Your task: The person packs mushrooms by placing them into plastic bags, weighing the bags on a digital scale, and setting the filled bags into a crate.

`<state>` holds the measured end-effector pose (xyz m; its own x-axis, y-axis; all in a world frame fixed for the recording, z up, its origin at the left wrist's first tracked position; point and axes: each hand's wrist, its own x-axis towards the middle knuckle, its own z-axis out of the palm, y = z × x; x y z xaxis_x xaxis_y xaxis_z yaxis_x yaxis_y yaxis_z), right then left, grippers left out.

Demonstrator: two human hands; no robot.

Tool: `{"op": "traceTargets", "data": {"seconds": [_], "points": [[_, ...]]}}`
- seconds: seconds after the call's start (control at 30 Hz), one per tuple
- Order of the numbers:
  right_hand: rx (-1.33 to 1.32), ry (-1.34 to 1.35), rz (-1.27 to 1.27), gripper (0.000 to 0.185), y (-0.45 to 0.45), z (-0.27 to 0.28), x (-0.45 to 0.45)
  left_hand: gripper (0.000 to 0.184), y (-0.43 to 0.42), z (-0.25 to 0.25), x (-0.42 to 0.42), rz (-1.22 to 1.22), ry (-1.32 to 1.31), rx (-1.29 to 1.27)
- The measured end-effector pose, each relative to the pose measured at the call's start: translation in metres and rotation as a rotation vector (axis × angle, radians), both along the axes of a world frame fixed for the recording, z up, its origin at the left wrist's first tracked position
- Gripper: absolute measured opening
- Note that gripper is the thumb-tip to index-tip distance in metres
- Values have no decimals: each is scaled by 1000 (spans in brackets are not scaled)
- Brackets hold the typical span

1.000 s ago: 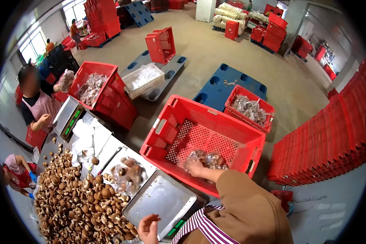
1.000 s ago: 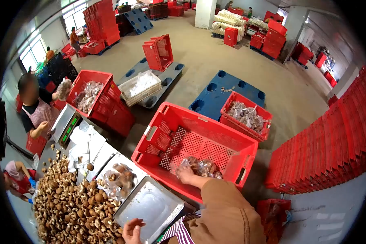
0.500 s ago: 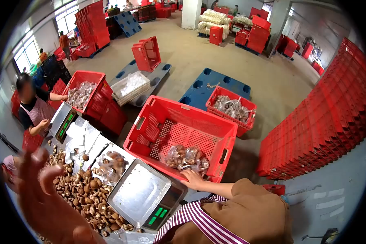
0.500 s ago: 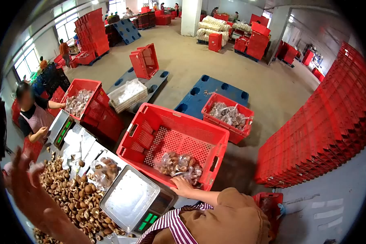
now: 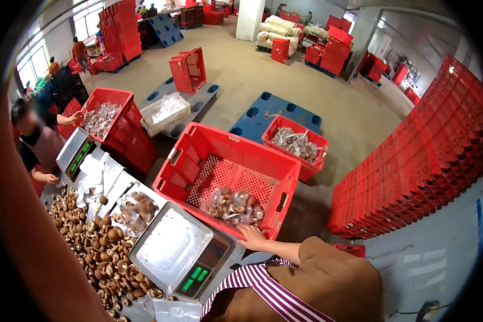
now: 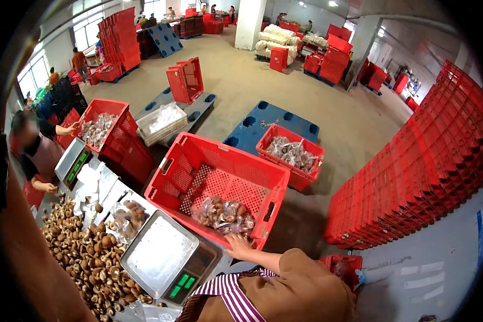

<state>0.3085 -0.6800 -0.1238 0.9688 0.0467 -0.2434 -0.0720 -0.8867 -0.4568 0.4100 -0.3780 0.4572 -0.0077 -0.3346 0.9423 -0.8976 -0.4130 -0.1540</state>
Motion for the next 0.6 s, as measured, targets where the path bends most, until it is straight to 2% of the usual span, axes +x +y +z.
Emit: {"op": "traceTargets", "data": {"seconds": [0.27, 0.37, 0.4, 0.43, 0.5, 0.6], "points": [[-71, -83, 14, 69, -3, -24, 1, 71, 16, 10, 7, 49, -81, -43], [9, -128, 27, 67, -5, -23, 2, 70, 36, 23, 12, 99, -113, -79], [84, -52, 6, 67, -5, -24, 3, 70, 43, 31, 12, 121, -126, -93], [7, -210, 22, 61, -4, -30, 3, 70, 50, 37, 10, 139, -136, -112], [10, -146, 45, 54, -10, -50, 10, 70, 70, 51, 2, 174, -158, -165], [41, -95, 6, 54, -20, -4, 22, 69, 91, 61, -13, 203, -170, -253]]}}
